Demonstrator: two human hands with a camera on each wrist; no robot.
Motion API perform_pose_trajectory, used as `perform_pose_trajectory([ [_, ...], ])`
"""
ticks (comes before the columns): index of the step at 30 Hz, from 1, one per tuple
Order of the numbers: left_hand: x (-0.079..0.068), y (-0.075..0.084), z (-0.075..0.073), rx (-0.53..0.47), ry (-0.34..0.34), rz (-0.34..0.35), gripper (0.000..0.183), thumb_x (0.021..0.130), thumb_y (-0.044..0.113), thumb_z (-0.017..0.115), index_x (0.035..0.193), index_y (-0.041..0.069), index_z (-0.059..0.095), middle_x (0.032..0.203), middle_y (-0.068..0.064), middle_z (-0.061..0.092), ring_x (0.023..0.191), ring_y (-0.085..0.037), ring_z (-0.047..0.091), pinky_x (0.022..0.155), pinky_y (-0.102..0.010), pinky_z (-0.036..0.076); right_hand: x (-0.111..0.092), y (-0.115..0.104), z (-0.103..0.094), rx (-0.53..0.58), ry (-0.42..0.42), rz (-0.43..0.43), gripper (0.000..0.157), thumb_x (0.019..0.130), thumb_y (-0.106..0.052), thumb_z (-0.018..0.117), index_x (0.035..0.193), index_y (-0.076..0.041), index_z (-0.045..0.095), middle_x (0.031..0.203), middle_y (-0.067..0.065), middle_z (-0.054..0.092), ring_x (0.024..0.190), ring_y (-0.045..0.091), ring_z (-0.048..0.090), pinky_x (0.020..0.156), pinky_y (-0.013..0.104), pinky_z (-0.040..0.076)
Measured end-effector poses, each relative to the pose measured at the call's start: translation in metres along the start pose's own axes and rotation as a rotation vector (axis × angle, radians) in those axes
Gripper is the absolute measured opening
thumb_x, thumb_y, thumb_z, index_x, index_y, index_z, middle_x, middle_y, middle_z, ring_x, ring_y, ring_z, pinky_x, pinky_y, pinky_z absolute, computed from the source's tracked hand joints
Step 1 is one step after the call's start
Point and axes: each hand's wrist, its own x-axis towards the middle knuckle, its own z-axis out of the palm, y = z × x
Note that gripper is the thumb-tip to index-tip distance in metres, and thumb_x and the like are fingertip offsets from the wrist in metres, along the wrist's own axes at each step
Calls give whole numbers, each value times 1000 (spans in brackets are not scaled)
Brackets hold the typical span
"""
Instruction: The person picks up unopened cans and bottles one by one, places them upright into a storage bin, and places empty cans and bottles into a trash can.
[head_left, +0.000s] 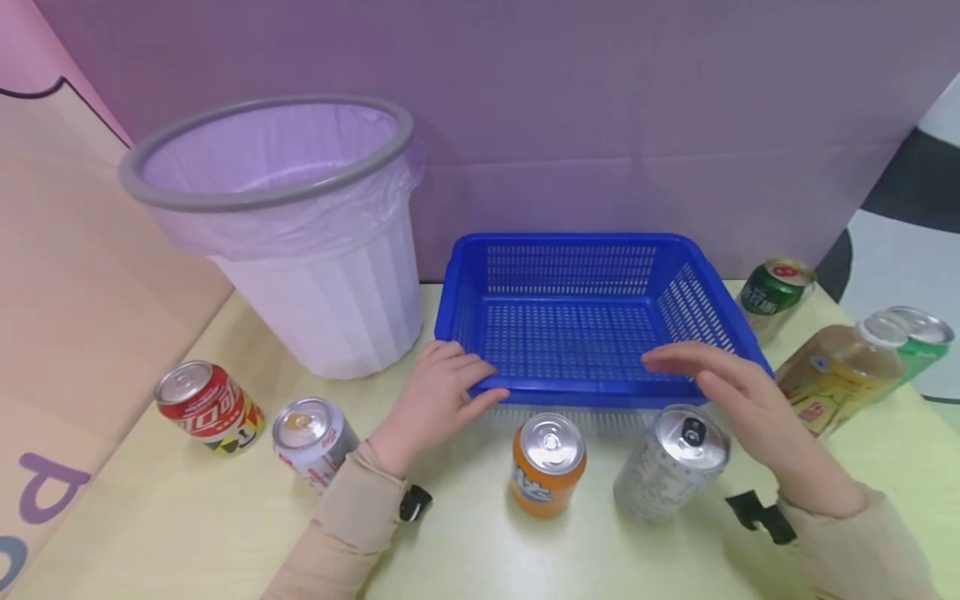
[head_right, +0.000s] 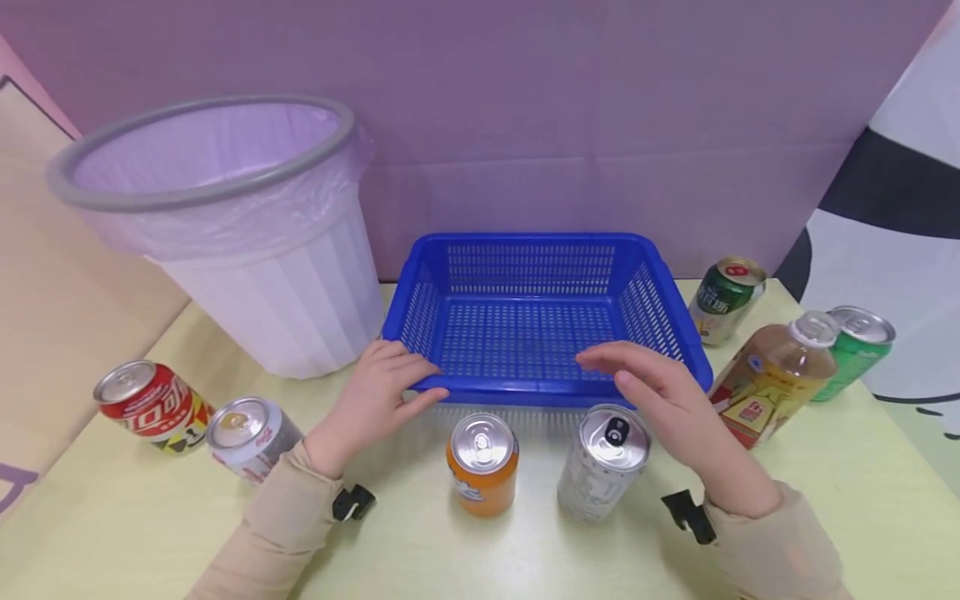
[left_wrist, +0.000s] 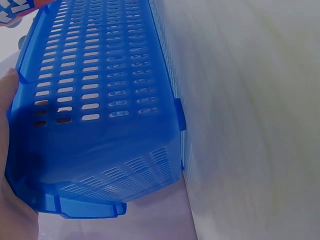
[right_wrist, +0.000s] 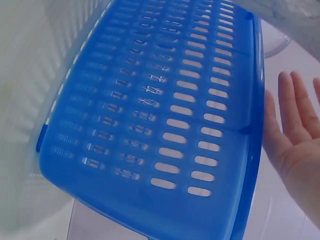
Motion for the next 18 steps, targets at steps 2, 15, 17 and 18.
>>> perform_pose_trajectory([
  [2,0,0,0,-1,0,-2,26,84,39,66,88,14,71,82,4,71,74,-14,52,78,-32,38,-1,2,-1,69,-53,-52,38,98,4,29,126,1,55,126,0,62,116,8,56,98,15,38],
  [15,0,1,1,-5,8,-1,27,84,40,67,87,13,71,81,3,71,73,-14,51,78,-32,38,-10,8,-8,195,-288,-105,39,102,-15,38,133,8,43,133,8,55,123,13,52,101,20,38],
  [17,0,0,1,-6,13,-1,26,84,39,67,87,13,71,81,3,71,73,-14,51,78,-32,38,-11,9,-8,198,-303,-100,42,102,-19,40,133,9,43,133,9,56,123,14,52,100,21,39],
  [18,0,0,1,-4,13,-2,26,84,39,67,87,13,71,81,3,71,73,-14,51,78,-32,38,-10,9,-7,198,-311,-99,44,101,-21,41,133,9,42,133,9,56,123,14,52,100,21,39],
])
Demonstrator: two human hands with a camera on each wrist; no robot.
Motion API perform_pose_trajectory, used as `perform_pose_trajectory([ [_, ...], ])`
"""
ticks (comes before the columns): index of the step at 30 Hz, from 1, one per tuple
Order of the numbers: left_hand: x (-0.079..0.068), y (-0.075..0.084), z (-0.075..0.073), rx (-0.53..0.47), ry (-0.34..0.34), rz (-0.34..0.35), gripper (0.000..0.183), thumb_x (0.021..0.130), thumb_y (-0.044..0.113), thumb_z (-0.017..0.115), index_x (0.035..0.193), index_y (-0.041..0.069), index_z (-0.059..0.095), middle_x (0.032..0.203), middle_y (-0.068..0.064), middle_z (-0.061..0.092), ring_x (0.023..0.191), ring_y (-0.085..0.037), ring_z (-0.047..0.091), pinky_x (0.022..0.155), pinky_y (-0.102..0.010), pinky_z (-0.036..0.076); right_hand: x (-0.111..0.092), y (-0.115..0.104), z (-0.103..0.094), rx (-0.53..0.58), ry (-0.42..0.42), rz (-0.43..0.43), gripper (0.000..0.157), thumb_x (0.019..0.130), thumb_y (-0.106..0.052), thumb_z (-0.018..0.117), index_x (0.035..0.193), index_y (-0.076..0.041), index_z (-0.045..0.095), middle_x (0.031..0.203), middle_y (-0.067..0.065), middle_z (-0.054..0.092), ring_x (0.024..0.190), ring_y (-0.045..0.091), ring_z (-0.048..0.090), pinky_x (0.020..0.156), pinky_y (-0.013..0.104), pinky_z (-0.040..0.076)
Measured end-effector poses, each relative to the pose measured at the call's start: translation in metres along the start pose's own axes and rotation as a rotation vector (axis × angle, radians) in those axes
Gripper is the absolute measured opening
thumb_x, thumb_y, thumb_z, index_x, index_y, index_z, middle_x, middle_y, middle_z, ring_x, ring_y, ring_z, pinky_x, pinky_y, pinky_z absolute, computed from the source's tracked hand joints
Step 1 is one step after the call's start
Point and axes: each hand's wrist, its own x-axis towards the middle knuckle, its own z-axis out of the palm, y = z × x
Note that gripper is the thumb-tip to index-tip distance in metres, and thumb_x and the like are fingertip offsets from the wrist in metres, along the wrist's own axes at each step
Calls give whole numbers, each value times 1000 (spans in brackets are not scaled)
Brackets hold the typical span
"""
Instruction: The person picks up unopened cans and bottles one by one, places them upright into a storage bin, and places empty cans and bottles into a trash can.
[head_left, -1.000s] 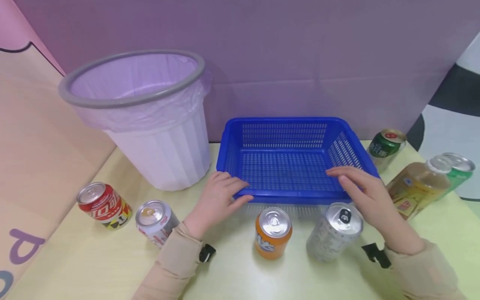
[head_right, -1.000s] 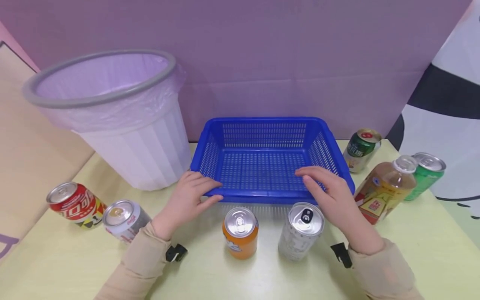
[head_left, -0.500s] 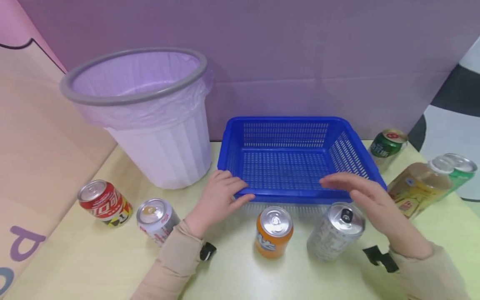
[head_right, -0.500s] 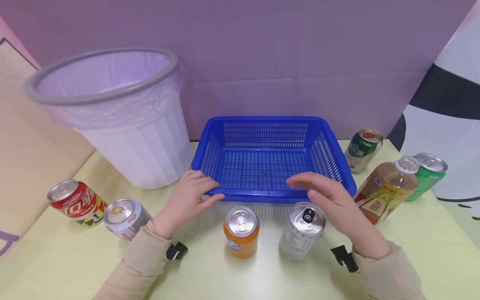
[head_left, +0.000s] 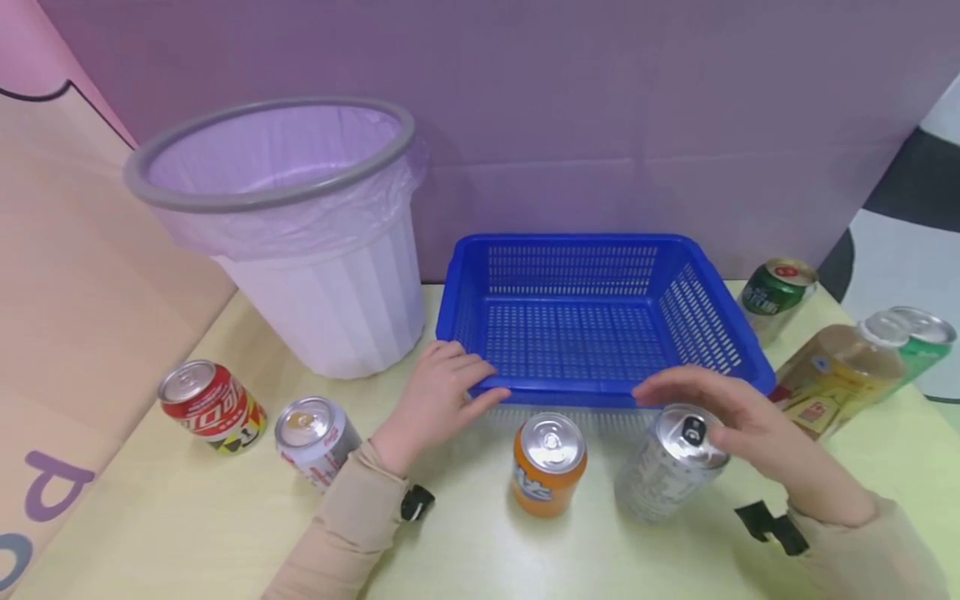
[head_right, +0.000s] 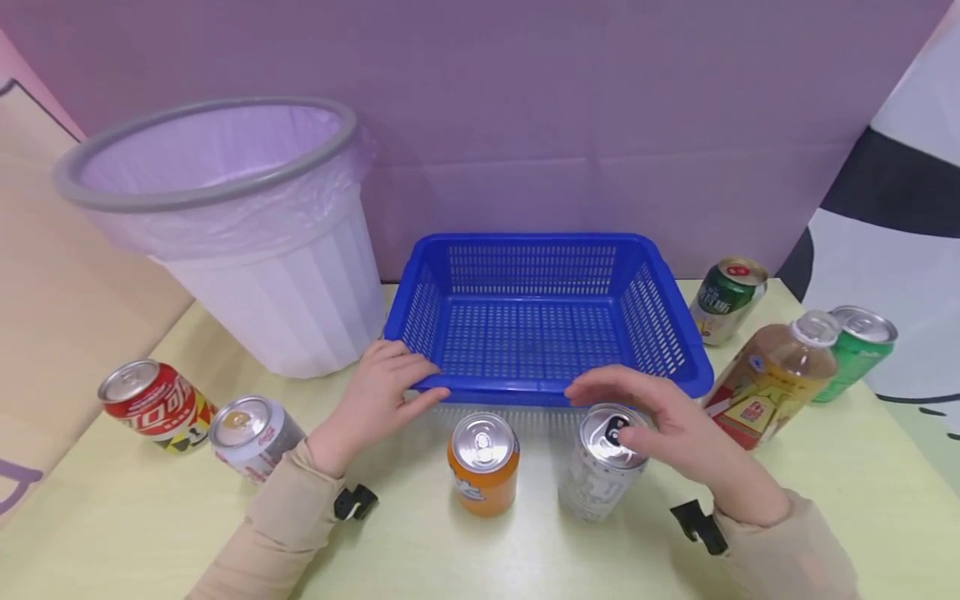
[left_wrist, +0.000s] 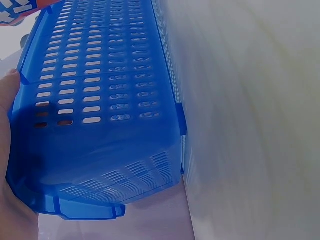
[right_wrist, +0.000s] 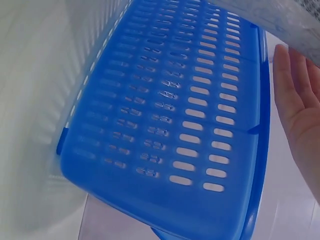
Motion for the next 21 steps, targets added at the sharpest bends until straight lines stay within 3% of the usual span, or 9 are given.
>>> perform_pose_trajectory([
  [9,1,0,0,-9,-10,-13,26,84,39,66,88,14,71,82,3,71,74,-14,51,79,-32,38,4,8,0,23,-99,-75,60,93,-25,59,133,14,38,135,14,52,123,18,51,101,24,40],
  [21,0,-1,1,2,2,1,27,84,40,66,87,14,71,82,3,71,73,-15,51,79,-33,38,0,15,2,179,-163,-57,71,84,-22,71,132,16,34,133,19,50,122,24,50,101,30,41],
])
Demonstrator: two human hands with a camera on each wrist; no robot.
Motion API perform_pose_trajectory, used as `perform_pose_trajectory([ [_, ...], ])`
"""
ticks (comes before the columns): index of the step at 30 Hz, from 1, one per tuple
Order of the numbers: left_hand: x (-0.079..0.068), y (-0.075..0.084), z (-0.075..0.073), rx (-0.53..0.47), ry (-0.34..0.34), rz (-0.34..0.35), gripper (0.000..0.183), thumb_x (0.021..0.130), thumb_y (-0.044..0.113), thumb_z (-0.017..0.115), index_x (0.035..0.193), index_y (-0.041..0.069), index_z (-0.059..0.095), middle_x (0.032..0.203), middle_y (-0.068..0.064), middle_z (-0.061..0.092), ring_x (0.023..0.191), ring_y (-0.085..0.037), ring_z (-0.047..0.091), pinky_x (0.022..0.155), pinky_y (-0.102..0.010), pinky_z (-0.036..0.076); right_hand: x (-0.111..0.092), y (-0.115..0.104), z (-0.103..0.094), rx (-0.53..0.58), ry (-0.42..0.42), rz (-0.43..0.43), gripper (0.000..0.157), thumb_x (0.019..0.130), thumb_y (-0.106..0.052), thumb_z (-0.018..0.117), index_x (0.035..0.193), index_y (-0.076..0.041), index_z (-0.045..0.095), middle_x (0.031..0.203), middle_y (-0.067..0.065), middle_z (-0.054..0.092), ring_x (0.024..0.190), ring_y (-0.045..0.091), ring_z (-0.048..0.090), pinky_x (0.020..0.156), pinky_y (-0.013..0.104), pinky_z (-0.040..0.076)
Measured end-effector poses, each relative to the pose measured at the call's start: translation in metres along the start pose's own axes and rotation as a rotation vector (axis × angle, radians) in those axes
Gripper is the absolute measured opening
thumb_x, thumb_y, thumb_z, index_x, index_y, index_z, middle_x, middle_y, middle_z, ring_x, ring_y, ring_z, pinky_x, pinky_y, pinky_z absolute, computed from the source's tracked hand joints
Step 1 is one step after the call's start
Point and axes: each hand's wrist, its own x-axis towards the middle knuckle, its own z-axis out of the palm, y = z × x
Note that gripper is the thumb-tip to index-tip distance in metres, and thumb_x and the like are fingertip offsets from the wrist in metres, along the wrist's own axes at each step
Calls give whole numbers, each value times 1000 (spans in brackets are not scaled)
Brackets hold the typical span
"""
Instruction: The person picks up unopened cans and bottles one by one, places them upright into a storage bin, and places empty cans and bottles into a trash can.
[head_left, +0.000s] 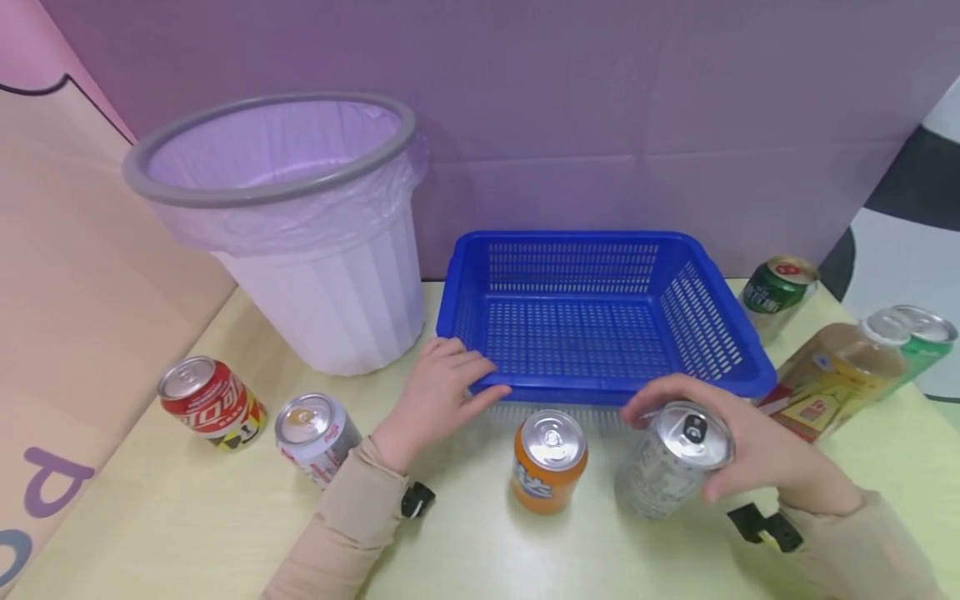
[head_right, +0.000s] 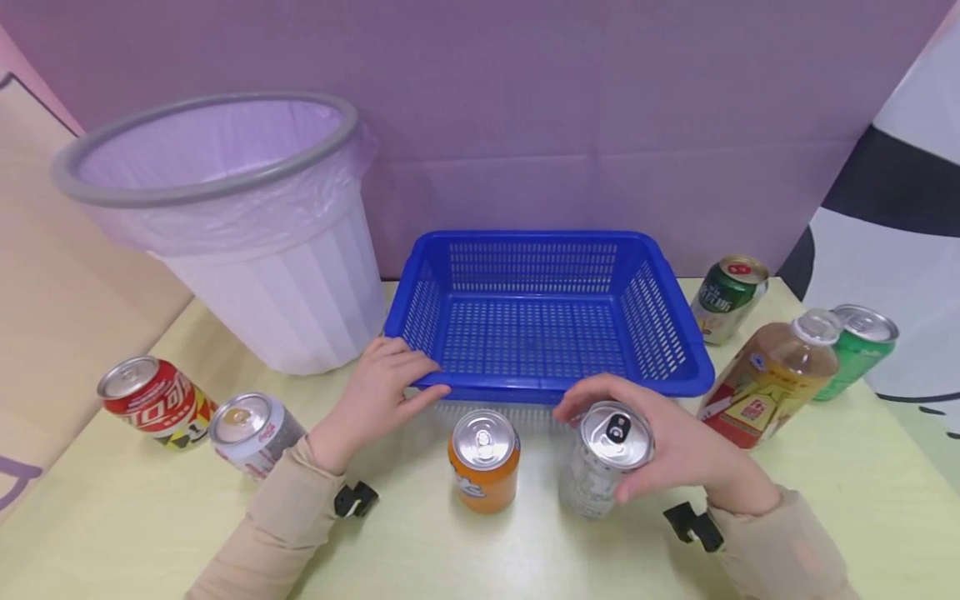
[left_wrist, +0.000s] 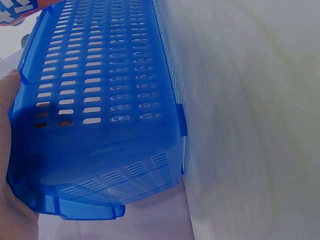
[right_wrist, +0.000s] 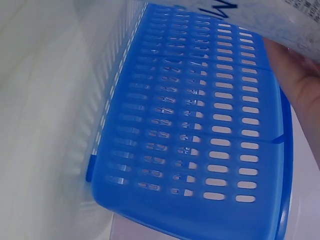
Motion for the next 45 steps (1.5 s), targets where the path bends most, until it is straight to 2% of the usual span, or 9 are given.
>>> perform_pose_trajectory([
  [5,0,0,1,5,7,7,25,84,39,66,87,14,71,82,3,71,73,-15,51,79,-33,38,0,1,-1,19,-3,1,73,80,-16,75,131,16,35,131,18,52,120,25,52,99,31,42],
  [11,0,0,0,3,4,6,26,84,39,66,88,13,71,82,3,71,74,-15,52,79,-33,38,2,4,-1,69,-44,-46,70,76,-5,77,127,17,34,128,17,53,119,25,53,99,34,44],
  [16,0,0,0,-7,2,2,26,84,39,66,88,13,71,82,3,71,74,-15,51,79,-33,38,4,7,0,104,-63,-54,61,78,-5,75,123,13,38,125,15,55,117,24,54,97,34,45],
  [23,0,1,0,-10,3,4,27,84,39,66,87,13,71,81,3,71,73,-15,51,79,-33,37,4,11,2,151,-71,-54,56,81,-9,72,125,7,41,125,13,55,116,23,54,95,34,45],
  [30,0,1,1,-1,7,-1,27,84,40,66,86,13,70,81,3,71,73,-14,51,79,-33,37,6,14,6,221,-72,-70,51,81,0,65,126,5,41,125,12,56,116,23,53,95,34,44],
  [36,0,1,0,0,10,-2,28,84,41,65,86,14,70,81,3,71,73,-14,51,79,-33,37,9,15,9,212,-70,-108,46,80,3,61,121,7,42,121,14,57,114,24,54,95,34,45],
  [45,0,1,0,0,9,-2,25,84,39,66,87,14,71,82,3,71,74,-15,52,80,-33,38,10,16,13,203,-49,-135,47,78,4,62,121,8,42,117,14,57,110,24,55,94,34,46],
])
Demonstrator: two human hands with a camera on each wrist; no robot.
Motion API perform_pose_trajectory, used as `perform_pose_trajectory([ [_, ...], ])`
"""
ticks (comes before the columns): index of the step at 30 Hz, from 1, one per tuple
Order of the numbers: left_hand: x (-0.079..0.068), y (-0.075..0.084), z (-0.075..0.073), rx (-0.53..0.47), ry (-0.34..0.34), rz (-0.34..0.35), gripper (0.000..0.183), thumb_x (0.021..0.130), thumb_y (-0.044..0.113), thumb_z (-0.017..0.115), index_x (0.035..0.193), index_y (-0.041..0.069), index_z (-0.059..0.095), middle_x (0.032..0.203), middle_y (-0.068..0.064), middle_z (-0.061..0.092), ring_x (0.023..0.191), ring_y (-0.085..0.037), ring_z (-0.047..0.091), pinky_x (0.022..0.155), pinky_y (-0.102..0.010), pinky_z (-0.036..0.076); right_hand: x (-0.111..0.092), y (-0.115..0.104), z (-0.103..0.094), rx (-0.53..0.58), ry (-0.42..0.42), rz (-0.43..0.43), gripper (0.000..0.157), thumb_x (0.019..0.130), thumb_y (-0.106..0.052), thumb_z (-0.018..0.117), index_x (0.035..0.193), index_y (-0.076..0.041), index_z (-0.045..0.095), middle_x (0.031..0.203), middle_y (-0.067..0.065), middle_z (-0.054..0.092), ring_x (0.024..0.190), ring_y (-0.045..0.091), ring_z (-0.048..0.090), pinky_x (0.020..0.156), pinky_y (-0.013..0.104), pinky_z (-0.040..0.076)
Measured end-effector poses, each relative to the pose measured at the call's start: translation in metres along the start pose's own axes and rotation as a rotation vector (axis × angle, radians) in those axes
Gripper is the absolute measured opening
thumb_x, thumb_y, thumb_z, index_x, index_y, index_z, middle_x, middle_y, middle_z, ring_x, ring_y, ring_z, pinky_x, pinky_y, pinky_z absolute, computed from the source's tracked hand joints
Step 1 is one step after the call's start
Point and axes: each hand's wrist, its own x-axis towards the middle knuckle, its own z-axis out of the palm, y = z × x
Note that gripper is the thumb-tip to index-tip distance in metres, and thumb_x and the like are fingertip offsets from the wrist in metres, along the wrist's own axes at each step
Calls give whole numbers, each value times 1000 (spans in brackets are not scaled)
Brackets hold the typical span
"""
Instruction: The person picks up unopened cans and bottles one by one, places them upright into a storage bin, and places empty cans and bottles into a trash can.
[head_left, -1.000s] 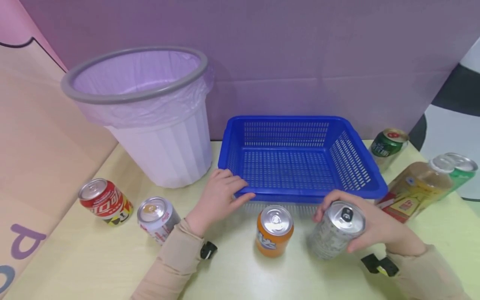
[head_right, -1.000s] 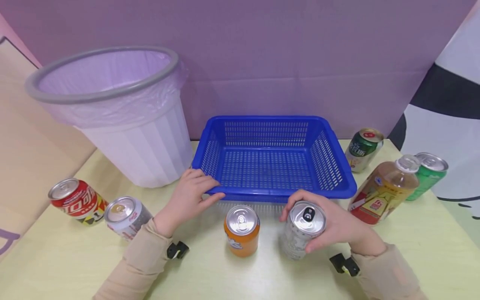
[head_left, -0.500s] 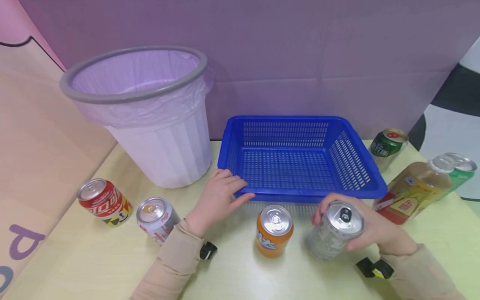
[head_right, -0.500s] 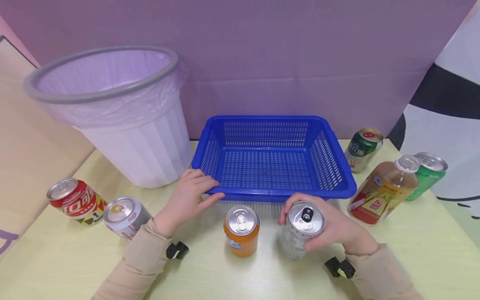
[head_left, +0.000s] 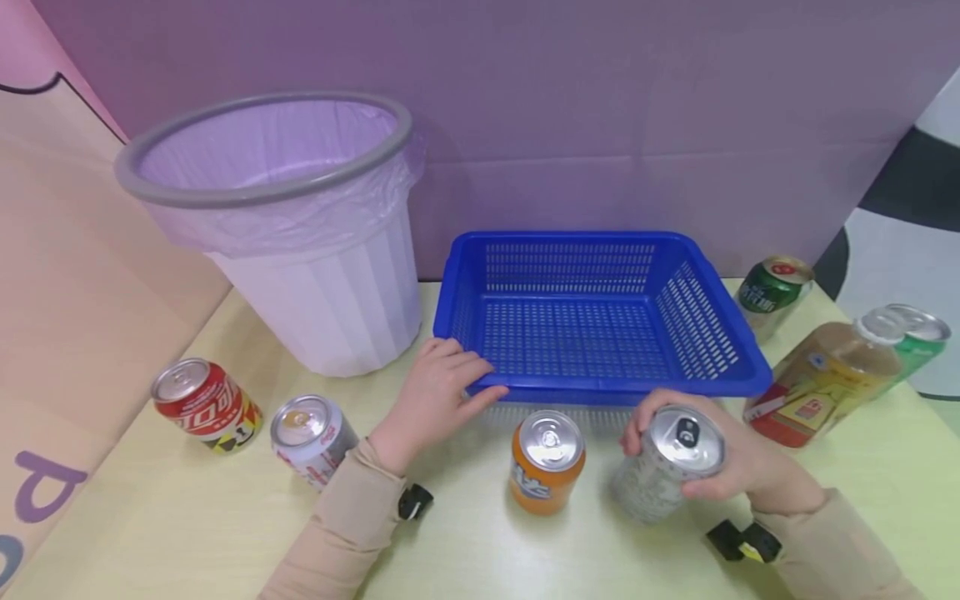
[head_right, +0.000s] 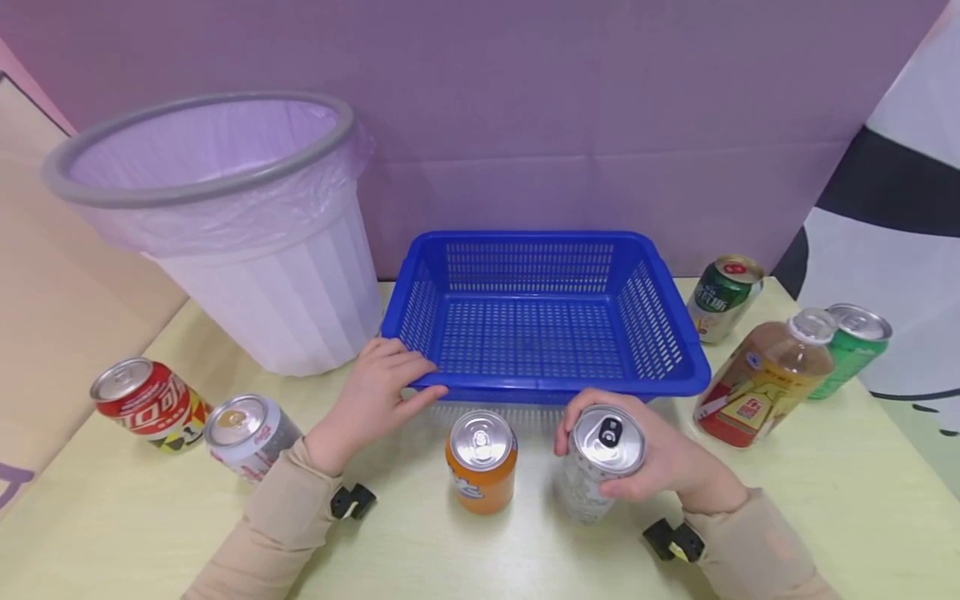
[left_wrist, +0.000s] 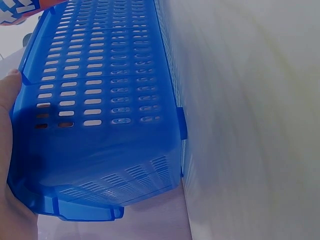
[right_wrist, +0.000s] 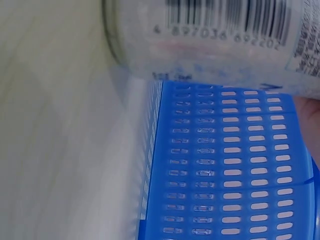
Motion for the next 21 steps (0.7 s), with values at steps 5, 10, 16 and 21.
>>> perform_pose_trajectory([
  [5,0,0,0,-4,-4,-6,25,84,39,66,87,15,71,82,3,71,74,-14,52,80,-33,38,1,2,3,-5,31,-30,47,77,4,62,120,8,44,113,15,58,105,24,56,90,33,47],
  [10,0,0,0,-3,1,0,25,84,39,67,86,15,70,81,4,71,74,-14,52,80,-33,38,3,5,7,0,72,-75,48,73,6,61,118,10,46,110,16,59,101,25,57,88,32,47],
  [16,0,-1,1,-2,11,11,25,84,39,67,86,15,70,80,4,71,73,-14,51,79,-33,38,4,6,9,3,100,-88,47,73,6,61,117,10,46,107,17,60,99,25,57,85,32,48],
  [21,0,-1,0,-3,16,12,25,83,39,67,86,14,70,80,4,71,73,-14,51,79,-33,38,5,4,10,0,108,-85,47,72,7,60,117,9,47,107,16,60,98,25,57,84,32,48],
])
